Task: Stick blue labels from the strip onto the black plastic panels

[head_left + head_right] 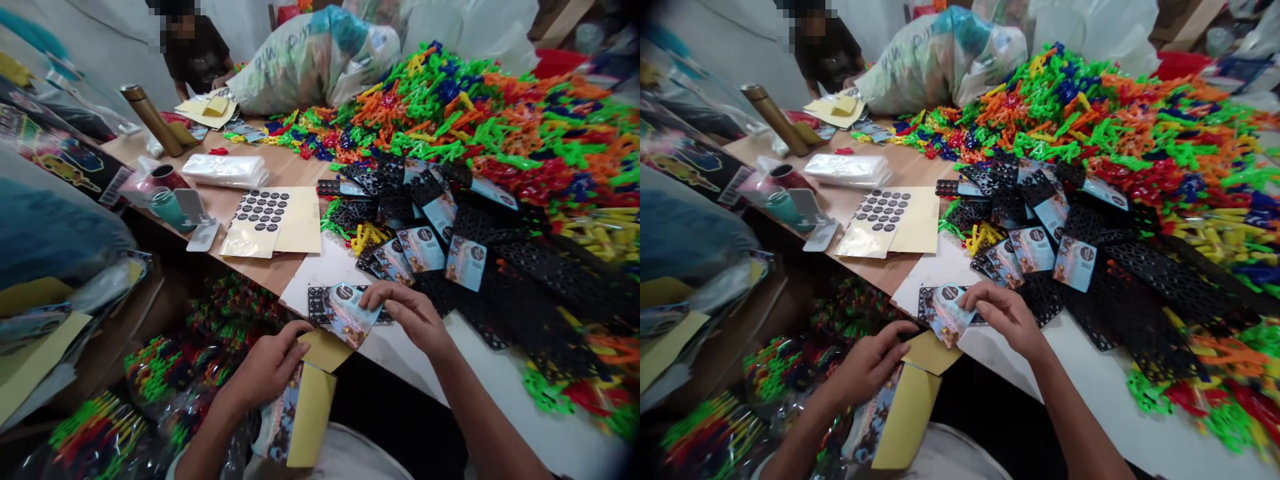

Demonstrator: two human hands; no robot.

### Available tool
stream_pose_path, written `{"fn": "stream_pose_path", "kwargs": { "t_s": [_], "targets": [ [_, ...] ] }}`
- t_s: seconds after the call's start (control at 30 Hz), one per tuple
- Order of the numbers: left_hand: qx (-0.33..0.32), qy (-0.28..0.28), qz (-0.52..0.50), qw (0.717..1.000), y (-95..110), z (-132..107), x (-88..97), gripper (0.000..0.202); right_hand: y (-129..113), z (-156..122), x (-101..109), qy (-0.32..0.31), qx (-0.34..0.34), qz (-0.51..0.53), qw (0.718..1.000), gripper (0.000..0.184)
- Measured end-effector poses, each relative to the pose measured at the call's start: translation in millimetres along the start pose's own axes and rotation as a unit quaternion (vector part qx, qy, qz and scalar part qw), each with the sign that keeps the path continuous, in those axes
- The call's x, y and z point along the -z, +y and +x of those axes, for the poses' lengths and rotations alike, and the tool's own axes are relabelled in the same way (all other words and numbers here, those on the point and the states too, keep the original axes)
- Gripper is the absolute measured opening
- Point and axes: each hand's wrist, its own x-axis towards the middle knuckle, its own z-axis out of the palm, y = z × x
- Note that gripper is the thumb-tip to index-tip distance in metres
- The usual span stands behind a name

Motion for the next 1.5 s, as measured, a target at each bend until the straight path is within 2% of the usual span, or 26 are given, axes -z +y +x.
{"fn": "stream_pose_path", "kwargs": {
  "t_s": [0.27,0.5,0.73,0.9,1.03,1.27,1.5],
  "targets": [
    [-0.040,-0.012,0.175,0.984,4.0,-2.6,-13.6,0.031,18.0,44.9,0.1,-0.147,-0.004,-0.083,0.986,0.036],
    [-0.064,-0.018,0.228,0.971,4.6,-4.9,-23.3,0.030,20.7,68.3,0.9,-0.207,0.012,-0.115,0.971,0.034],
    [-0.067,-0.052,0.230,0.969,14.1,-1.2,-20.6,0.033,19.8,83.7,-3.0,-0.230,0.020,-0.106,0.967,0.034],
    [-0.096,-0.050,0.251,0.962,12.3,3.3,-27.2,0.058,28.3,87.3,-3.2,-0.237,0.027,-0.090,0.967,0.035],
    [-0.097,-0.049,0.274,0.956,11.9,7.7,-31.7,0.067,33.4,87.2,-2.3,-0.236,0.030,-0.077,0.968,0.035],
    [-0.053,-0.055,0.264,0.961,12.3,18.6,-33.7,0.074,36.8,89.3,-3.0,-0.240,0.023,-0.089,0.967,0.034],
    [0.001,-0.056,0.290,0.955,-4.4,25.2,-47.8,0.077,42.5,86.8,-3.8,-0.233,0.022,-0.116,0.965,0.032]
  ]
}}
